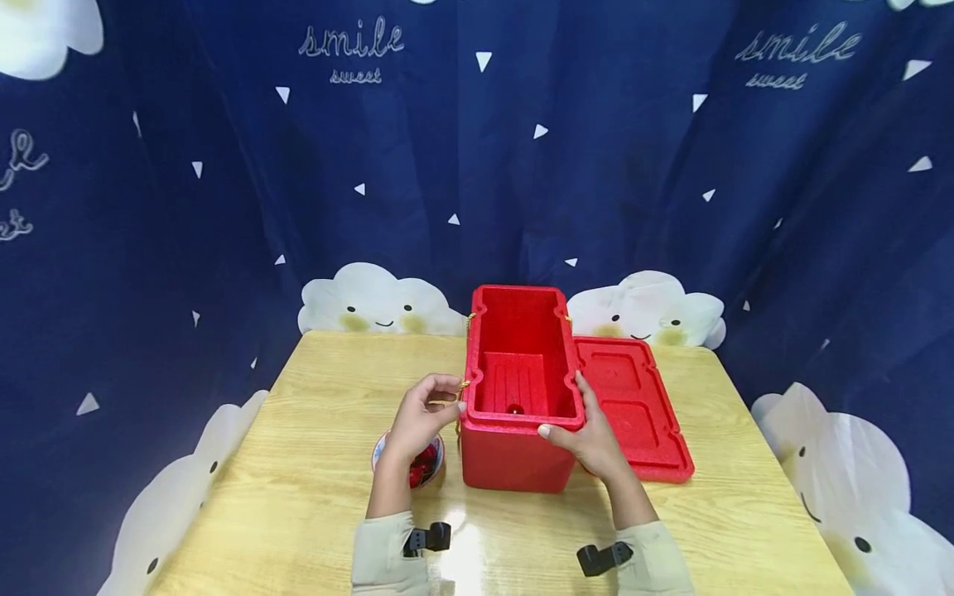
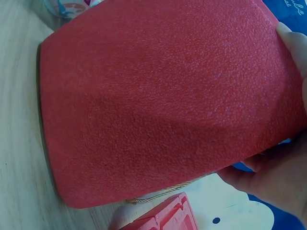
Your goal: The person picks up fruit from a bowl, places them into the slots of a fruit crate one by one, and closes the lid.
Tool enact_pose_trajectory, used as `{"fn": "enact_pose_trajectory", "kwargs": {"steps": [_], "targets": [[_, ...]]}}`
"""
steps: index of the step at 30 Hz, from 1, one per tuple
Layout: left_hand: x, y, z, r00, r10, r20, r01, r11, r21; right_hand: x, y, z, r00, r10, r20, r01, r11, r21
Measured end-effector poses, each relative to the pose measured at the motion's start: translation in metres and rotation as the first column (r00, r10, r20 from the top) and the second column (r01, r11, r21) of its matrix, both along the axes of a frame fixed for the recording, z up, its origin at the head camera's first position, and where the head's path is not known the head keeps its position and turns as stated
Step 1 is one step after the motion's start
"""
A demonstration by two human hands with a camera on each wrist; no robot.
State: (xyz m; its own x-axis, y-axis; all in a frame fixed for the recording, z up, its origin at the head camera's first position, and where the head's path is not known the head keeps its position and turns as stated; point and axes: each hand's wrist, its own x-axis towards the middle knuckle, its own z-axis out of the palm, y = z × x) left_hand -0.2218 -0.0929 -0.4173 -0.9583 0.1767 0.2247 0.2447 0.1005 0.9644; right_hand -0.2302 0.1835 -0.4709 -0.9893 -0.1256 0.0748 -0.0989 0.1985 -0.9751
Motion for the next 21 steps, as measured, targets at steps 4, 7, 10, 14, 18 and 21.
{"fn": "enact_pose_trajectory", "kwargs": {"steps": [4,7,10,14,18,21], "targets": [[0.005,-0.006,-0.016,0.999,0.033,0.027,-0.032,0.999,-0.014,0.004,0.000,0.014,1.000,0.011,0.026,-0.011,1.000,0.002],[0.009,-0.011,-0.027,0.996,0.072,0.053,-0.071,0.997,-0.029,0.009,-0.002,0.024,0.999,0.019,0.031,-0.019,1.000,0.018],[0.013,-0.016,-0.036,0.990,0.108,0.091,-0.105,0.994,-0.036,0.012,-0.003,0.027,0.999,0.017,0.031,-0.018,0.999,0.042],[0.019,-0.023,-0.043,0.980,0.145,0.139,-0.138,0.989,-0.058,0.005,0.000,0.014,1.000,0.000,0.012,-0.001,0.997,0.082],[0.014,-0.033,-0.071,0.970,0.181,0.165,-0.173,0.983,-0.059,-0.001,0.002,0.001,1.000,-0.009,-0.008,0.009,0.996,0.083],[0.008,-0.040,-0.096,0.961,0.212,0.176,-0.207,0.977,-0.048,-0.001,0.002,-0.001,1.000,-0.004,-0.011,0.004,0.998,0.062]]}}
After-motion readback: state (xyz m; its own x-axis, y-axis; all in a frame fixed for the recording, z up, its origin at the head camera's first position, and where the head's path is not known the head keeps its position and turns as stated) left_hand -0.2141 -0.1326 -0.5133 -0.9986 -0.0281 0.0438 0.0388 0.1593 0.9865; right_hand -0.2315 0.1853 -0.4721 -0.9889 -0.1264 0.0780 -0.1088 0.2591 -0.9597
